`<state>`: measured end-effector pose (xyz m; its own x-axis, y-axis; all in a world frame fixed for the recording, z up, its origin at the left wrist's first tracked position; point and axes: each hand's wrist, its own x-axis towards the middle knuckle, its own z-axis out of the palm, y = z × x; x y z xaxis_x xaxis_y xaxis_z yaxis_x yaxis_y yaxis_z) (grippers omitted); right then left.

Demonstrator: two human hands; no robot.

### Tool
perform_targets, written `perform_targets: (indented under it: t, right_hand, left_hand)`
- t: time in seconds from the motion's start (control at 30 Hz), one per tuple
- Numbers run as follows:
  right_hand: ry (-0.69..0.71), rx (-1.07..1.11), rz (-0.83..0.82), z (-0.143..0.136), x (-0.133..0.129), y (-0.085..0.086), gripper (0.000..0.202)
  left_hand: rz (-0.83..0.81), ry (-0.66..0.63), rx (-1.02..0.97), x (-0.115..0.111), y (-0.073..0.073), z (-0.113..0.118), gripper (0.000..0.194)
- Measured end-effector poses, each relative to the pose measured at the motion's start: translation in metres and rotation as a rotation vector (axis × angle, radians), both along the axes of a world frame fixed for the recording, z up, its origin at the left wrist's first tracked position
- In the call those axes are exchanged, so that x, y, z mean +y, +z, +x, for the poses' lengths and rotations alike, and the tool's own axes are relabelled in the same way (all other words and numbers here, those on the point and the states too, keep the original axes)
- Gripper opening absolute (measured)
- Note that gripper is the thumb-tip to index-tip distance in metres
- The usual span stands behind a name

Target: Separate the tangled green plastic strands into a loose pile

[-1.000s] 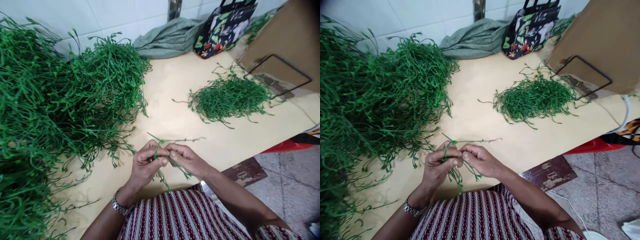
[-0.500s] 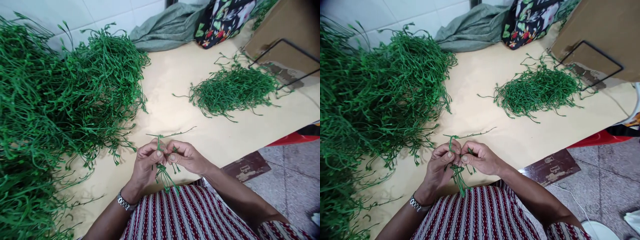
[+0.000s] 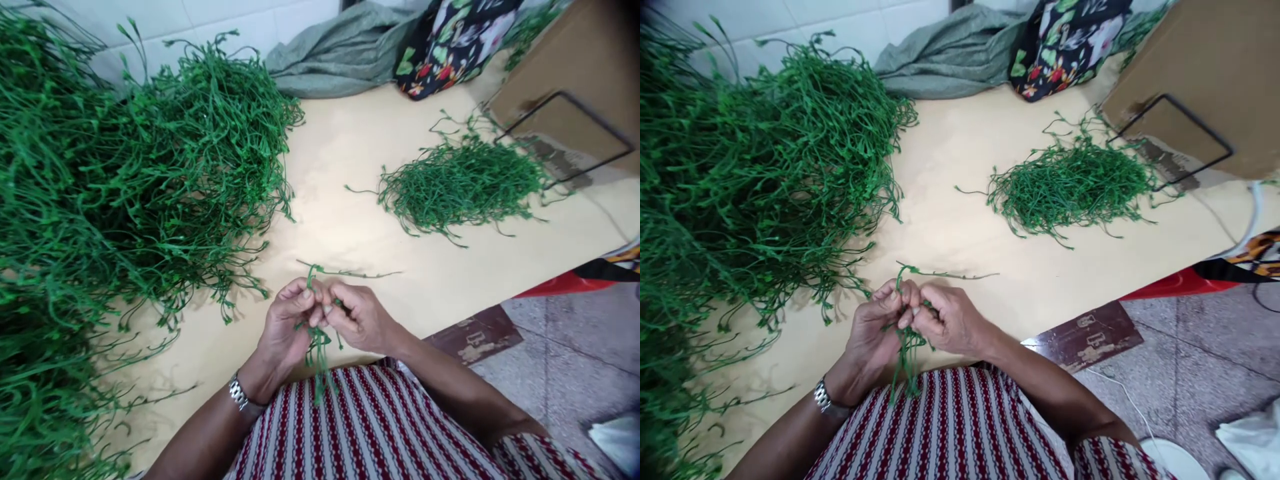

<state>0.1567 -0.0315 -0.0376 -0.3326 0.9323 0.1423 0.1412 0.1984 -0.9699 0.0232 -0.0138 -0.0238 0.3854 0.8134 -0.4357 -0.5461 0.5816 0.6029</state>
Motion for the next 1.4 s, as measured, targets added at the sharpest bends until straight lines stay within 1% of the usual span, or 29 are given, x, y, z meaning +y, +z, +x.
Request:
perform_targets:
  t: [0.07, 0.17, 0.23, 0.3, 0.37, 0.4, 0.47, 0.53, 0.6, 0.63, 0.67, 0.7, 0.77, 0.8, 0.87, 0.9, 0.93, 0.97, 1.07, 1.13, 1.17, 1.2, 1.23, 1.3, 1.33, 1.4]
  right_hand:
    - [-0.009, 0.034, 0.032, -0.003, 0.001, -0.001, 0.009]
    - [0.005, 0.024, 0.061, -0.003, 0.003, -0.001, 0.009]
    - [0.029, -0.020, 0.072, -0.002, 0.004, -0.001, 0.008]
    - [0.075, -0.095, 0.107, 0.000, 0.003, 0.001, 0.007]
    - [0.108, -0.177, 0.153, 0.007, 0.003, 0.006, 0.007]
    - [0.093, -0.211, 0.182, 0.013, 0.003, 0.010, 0.007]
    - [-0.022, -0.265, 0.259, 0.031, 0.008, 0.022, 0.009]
    - [-0.203, -0.331, 0.364, 0.059, 0.017, 0.037, 0.014]
    - [-0.384, -0.467, 0.460, 0.092, 0.031, 0.050, 0.017]
    - [-0.483, -0.580, 0.491, 0.110, 0.040, 0.053, 0.017]
    - [-0.601, -0.704, 0.515, 0.127, 0.050, 0.052, 0.019]
    - [-0.694, -0.841, 0.519, 0.142, 0.062, 0.047, 0.020]
    - [-0.746, -1.085, 0.446, 0.164, 0.083, 0.026, 0.020]
    - [-0.761, -1.157, 0.389, 0.171, 0.091, 0.015, 0.021]
    - [-0.771, -1.214, 0.324, 0.179, 0.100, -0.003, 0.026]
    - [-0.774, -1.221, 0.315, 0.181, 0.100, -0.006, 0.028]
    - [-0.775, -1.225, 0.324, 0.183, 0.099, -0.005, 0.030]
    - [-0.780, -1.226, 0.347, 0.184, 0.095, 0.000, 0.032]
    - [-0.796, -1.175, 0.449, 0.173, 0.077, 0.027, 0.032]
    - [-0.749, -1.014, 0.503, 0.152, 0.062, 0.045, 0.026]
    - [-0.683, -0.892, 0.519, 0.138, 0.055, 0.052, 0.023]
    - [-0.577, -0.756, 0.528, 0.122, 0.048, 0.057, 0.020]
    - [-0.436, -0.636, 0.531, 0.106, 0.042, 0.060, 0.017]
    - [-0.169, -0.534, 0.474, 0.075, 0.034, 0.060, 0.015]
    - [-0.075, -0.519, 0.434, 0.062, 0.032, 0.058, 0.016]
    - [0.036, -0.494, 0.337, 0.043, 0.030, 0.051, 0.016]
  left_hand:
    - [-0.024, 0.000, -0.009, 0.001, 0.001, -0.001, 0.014]
    - [-0.063, 0.000, -0.014, 0.003, 0.001, -0.001, 0.018]
    - [-0.095, 0.007, -0.006, 0.006, 0.001, -0.002, 0.021]
    - [-0.118, 0.042, 0.018, 0.009, 0.002, -0.003, 0.022]
    - [-0.102, 0.053, 0.058, 0.012, 0.005, -0.005, 0.022]
    - [-0.071, 0.033, 0.075, 0.014, 0.006, -0.007, 0.023]
    - [0.008, -0.010, 0.095, 0.017, 0.011, -0.012, 0.023]
    - [0.071, 0.014, 0.101, 0.021, 0.018, -0.015, 0.020]
    - [0.108, 0.058, 0.092, 0.024, 0.024, -0.014, 0.018]
    - [0.119, 0.067, 0.080, 0.026, 0.028, -0.012, 0.019]
    - [0.134, 0.066, 0.059, 0.027, 0.030, -0.009, 0.021]
    - [0.146, 0.061, 0.047, 0.028, 0.032, -0.006, 0.019]
    - [0.151, 0.079, -0.009, 0.031, 0.032, -0.002, 0.017]
    - [0.159, 0.113, -0.052, 0.032, 0.030, -0.001, 0.015]
    - [0.146, 0.133, -0.089, 0.033, 0.026, -0.002, 0.010]
    - [0.148, 0.138, -0.099, 0.033, 0.024, -0.003, 0.009]
    - [0.151, 0.140, -0.101, 0.032, 0.023, -0.004, 0.007]
    - [0.155, 0.144, -0.099, 0.031, 0.022, -0.005, 0.006]
    - [0.168, 0.164, -0.088, 0.028, 0.020, -0.006, 0.006]
    - [0.186, 0.163, -0.061, 0.028, 0.020, -0.004, 0.007]
    - [0.203, 0.162, -0.045, 0.027, 0.020, -0.003, 0.007]
    - [0.225, 0.163, -0.030, 0.027, 0.020, -0.001, 0.007]
    - [0.248, 0.167, -0.019, 0.026, 0.021, 0.002, 0.007]
    - [0.291, 0.176, -0.006, 0.024, 0.021, 0.006, 0.007]
    - [0.302, 0.179, 0.002, 0.023, 0.021, 0.008, 0.007]
    - [0.296, 0.176, 0.029, 0.019, 0.021, 0.011, 0.006]
